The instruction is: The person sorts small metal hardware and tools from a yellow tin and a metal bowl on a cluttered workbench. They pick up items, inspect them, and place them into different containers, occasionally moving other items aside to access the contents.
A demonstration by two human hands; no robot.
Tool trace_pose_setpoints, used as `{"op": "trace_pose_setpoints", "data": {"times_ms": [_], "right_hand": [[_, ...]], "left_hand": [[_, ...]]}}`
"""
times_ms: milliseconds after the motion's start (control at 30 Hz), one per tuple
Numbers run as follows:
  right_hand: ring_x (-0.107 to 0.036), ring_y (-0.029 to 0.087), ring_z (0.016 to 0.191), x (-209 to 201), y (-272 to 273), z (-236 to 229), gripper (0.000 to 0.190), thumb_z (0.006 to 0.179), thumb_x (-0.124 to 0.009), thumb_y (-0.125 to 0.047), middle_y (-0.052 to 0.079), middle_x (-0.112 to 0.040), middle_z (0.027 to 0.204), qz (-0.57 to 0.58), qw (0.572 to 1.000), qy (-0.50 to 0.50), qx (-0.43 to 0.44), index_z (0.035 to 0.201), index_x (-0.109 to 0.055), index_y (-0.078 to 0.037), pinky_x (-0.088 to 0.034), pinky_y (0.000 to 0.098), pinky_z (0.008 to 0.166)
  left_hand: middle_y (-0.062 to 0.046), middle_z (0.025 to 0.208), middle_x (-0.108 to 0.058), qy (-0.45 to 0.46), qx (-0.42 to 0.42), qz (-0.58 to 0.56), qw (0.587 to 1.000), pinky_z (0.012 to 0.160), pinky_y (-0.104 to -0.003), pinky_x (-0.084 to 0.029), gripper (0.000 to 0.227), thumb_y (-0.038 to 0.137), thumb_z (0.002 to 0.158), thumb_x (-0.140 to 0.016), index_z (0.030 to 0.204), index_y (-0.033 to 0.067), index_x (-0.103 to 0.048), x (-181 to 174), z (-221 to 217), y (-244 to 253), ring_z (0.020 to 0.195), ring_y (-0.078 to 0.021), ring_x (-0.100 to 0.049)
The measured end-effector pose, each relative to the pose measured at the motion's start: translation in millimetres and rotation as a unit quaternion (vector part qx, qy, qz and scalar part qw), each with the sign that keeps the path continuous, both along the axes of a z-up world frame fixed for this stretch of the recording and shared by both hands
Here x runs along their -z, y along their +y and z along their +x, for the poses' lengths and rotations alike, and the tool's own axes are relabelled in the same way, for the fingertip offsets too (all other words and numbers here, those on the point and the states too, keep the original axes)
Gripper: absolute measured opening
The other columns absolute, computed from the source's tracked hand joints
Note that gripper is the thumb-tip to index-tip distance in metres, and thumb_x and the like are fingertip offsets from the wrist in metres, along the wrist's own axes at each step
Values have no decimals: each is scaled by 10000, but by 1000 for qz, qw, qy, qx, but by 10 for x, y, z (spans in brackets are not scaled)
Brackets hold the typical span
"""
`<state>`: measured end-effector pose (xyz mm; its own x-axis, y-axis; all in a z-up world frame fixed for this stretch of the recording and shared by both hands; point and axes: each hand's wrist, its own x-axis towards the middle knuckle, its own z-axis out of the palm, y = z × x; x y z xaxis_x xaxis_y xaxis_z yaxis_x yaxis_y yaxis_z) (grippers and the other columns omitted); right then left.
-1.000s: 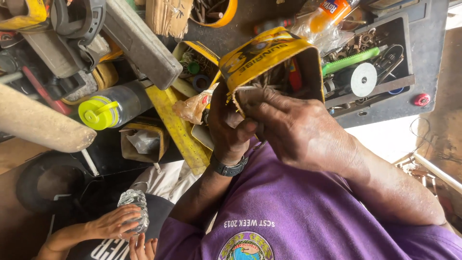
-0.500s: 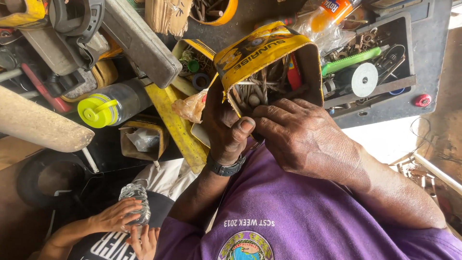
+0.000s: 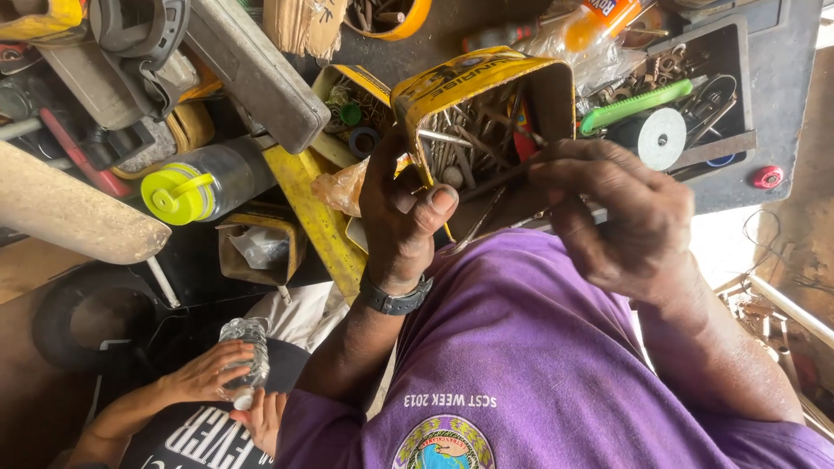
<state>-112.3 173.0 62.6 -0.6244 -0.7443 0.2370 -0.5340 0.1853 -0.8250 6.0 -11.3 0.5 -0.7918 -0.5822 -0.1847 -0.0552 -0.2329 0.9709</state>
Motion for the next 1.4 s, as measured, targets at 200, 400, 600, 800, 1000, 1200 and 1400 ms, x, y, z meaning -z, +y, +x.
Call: {"op": "trace_pose_setpoints", "data": {"times_ms": [200, 400, 600, 800, 1000, 1200, 1400], "right_hand": [[-758, 342, 1073, 65, 106, -14, 137, 1074, -606, 72, 250, -751, 1163, -6, 996, -8, 87, 1142, -725, 70, -591, 391, 987], [-782, 257, 953, 9, 22, -97, 147, 1081, -794, -10, 180, -779, 1189, 78, 985, 153, 14, 1228, -790, -10, -634, 368, 731], [-442, 115, 333, 226, -331, -177, 430, 1059, -505, -41, -63, -483, 509, 386, 887, 252, -29, 1483, -554, -91, -357, 305, 302], [-689, 220, 593, 766, -304, -304, 103, 893, -736, -216, -21, -612, 613, 284, 894, 338, -79, 817, -706, -153, -577, 369, 532], [-739, 330, 649, 925, -368, -274, 332, 995, -731, -320, 53, -628, 574, 264, 951, 158, 17, 794, -713, -55, -608, 457, 598], [-776, 353, 712, 926, -340, -360, 377, 1044, -691, -357, 115, -700, 666, 296, 940, 167, 12, 799, -740, -75, -637, 500, 641], [-542, 271, 445, 997, -190, -316, 325, 962, -629, -264, 6, -539, 577, 353, 913, 193, 64, 667, -533, -167, -444, 426, 399]], "left_hand": [[1, 1270, -655, -34, 33, 73, 996, 799, -206, -491, 765, 361, 820, -827, 1476, 55, -578, -120, -53, -35, 963, -78, -565], [-25, 1045, -666, -83, 40, 85, 992, 818, -224, -542, 786, 315, 779, -826, 1470, 72, -541, -157, -112, 92, 900, -103, -618], [-110, 1326, -661, -35, 39, 69, 996, 917, -287, -606, 902, 292, 781, -847, 1538, 26, -435, -76, -125, 256, 1071, -181, -686], [-178, 1324, -556, -21, 40, 38, 998, 987, -414, -585, 991, 301, 744, -958, 1509, 3, -404, 267, -115, 328, 1109, -269, -663], [-221, 1291, -536, -25, 52, 21, 998, 1013, -457, -575, 990, 300, 746, -967, 1483, -22, -390, 302, -168, 291, 1126, -319, -652], [-229, 1272, -558, -35, 73, 11, 997, 1024, -495, -575, 976, 314, 737, -976, 1482, 10, -425, 296, -207, 305, 1157, -360, -665], [-198, 1311, -655, -35, 56, 68, 996, 1027, -359, -601, 873, 253, 743, -879, 1453, -19, -449, 252, -357, 362, 1168, -252, -678]]}}
